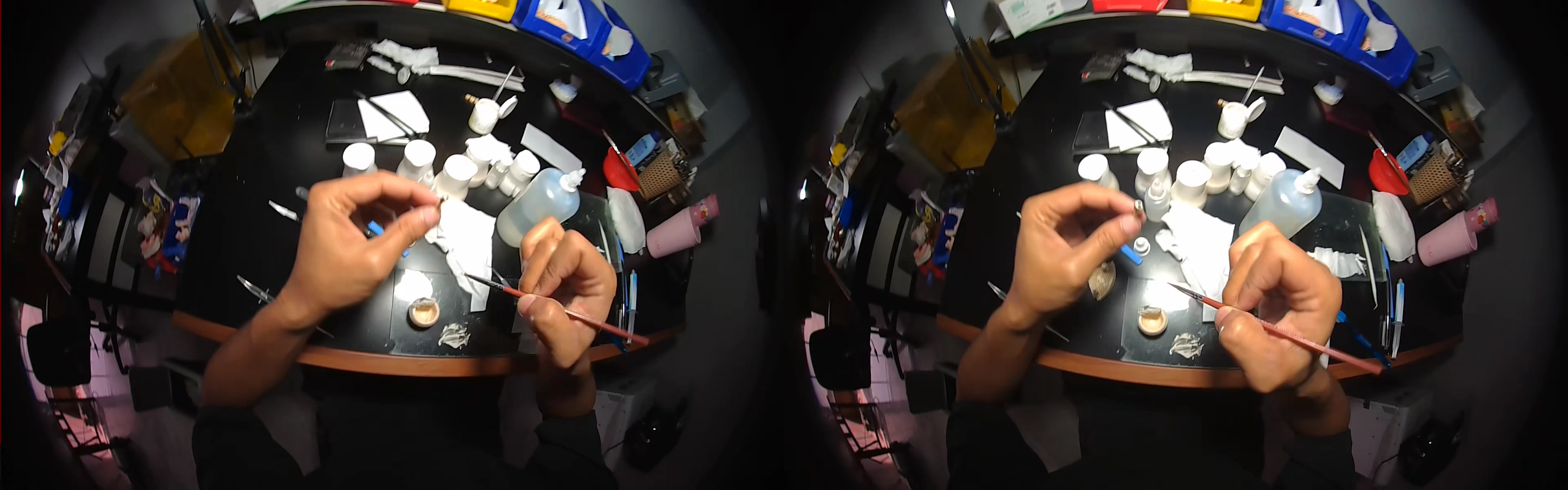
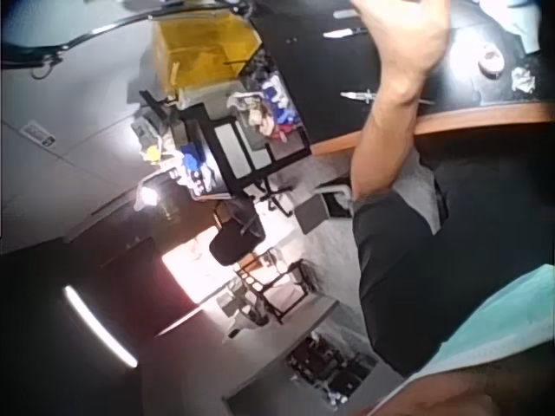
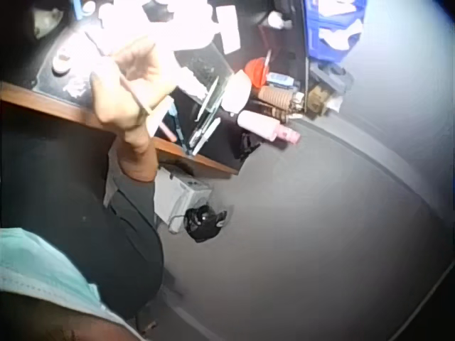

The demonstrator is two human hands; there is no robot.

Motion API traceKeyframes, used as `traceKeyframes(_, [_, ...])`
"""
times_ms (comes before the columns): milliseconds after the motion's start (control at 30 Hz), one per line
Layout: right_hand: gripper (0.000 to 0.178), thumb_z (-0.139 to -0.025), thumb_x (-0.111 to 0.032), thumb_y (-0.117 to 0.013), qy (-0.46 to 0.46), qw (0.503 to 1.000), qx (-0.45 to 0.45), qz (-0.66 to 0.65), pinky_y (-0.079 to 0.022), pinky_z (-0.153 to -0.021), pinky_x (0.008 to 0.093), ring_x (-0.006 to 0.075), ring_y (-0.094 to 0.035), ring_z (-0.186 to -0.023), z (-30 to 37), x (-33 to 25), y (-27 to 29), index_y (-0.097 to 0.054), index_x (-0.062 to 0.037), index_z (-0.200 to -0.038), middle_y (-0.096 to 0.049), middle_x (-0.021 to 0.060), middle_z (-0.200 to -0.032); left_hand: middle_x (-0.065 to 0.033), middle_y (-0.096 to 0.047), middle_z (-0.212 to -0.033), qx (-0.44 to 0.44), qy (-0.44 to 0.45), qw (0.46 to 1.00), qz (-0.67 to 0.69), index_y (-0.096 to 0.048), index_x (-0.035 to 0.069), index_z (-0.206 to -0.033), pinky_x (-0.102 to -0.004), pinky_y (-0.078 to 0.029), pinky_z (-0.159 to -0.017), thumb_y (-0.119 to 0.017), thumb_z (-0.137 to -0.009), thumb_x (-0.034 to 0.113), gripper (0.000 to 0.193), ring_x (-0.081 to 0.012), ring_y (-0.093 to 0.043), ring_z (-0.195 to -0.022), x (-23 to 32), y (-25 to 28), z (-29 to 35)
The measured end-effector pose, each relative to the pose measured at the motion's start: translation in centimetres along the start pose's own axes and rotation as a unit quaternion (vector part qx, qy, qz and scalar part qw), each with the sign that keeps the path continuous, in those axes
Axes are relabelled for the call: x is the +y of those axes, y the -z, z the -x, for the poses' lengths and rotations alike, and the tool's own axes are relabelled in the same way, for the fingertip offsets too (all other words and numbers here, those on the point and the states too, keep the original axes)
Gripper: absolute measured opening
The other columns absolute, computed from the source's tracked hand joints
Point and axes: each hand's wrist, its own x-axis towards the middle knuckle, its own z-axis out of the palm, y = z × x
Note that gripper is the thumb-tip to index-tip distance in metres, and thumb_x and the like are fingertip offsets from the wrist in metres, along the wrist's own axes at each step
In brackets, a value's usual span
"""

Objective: The person applies a substance from a container onto a dental bridge using a brush. The person then handles a dental cast.

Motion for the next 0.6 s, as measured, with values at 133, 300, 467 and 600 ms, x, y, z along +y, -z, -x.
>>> traceKeyframes(133, [0.017, -0.065, -0.001, -0.066, -0.170, 0.979, -0.106, 0.045, -0.037, -0.057, 0.0284, 0.0135, -0.050, -0.061, -0.3, -1.3, -0.3, -0.049, -0.0048, -0.066, -0.057, 0.0031, -0.062, -0.0089, -0.074, -0.097, 0.027, -0.017, 0.999, 0.007, -0.072, -0.005, -0.105, -0.0234, -0.055, -0.084, -0.072, -0.093, -0.003, 0.012, -0.0109, -0.069, -0.092, -0.2, 0.6, -1.0])
traceKeyframes(300, [0.018, -0.055, -0.005, -0.067, -0.146, 0.961, -0.180, 0.150, -0.037, -0.052, 0.0293, 0.0173, -0.052, -0.054, -0.2, -0.6, -1.1, -0.049, -0.0036, -0.060, -0.053, 0.0067, -0.058, -0.0085, -0.073, -0.096, 0.022, -0.033, 0.999, 0.007, -0.072, -0.004, -0.105, -0.0221, -0.054, -0.081, -0.072, -0.093, -0.003, 0.012, -0.0096, -0.068, -0.090, -0.3, 0.7, -0.7])
traceKeyframes(467, [0.017, -0.058, -0.001, -0.069, -0.124, 0.954, -0.207, 0.180, -0.037, -0.050, 0.0325, 0.0219, -0.052, -0.053, 0.0, -0.1, -1.3, -0.052, -0.0040, -0.062, -0.052, 0.0076, -0.057, -0.0074, -0.073, -0.094, 0.010, -0.032, 0.999, 0.010, -0.072, -0.004, -0.105, -0.0213, -0.052, -0.077, -0.073, -0.093, -0.002, 0.012, -0.0082, -0.066, -0.086, -0.3, 0.2, -0.5])
traceKeyframes(600, [0.018, -0.058, -0.001, -0.069, -0.118, 0.947, -0.226, 0.197, -0.037, -0.050, 0.0328, 0.0225, -0.052, -0.053, -0.1, -0.1, -1.5, -0.052, -0.0039, -0.062, -0.051, 0.0075, -0.056, -0.0071, -0.072, -0.094, 0.004, -0.030, 0.999, 0.019, -0.072, -0.004, -0.104, -0.0215, -0.052, -0.076, -0.073, -0.093, -0.002, 0.011, -0.0079, -0.065, -0.085, -0.2, 0.0, -0.4])
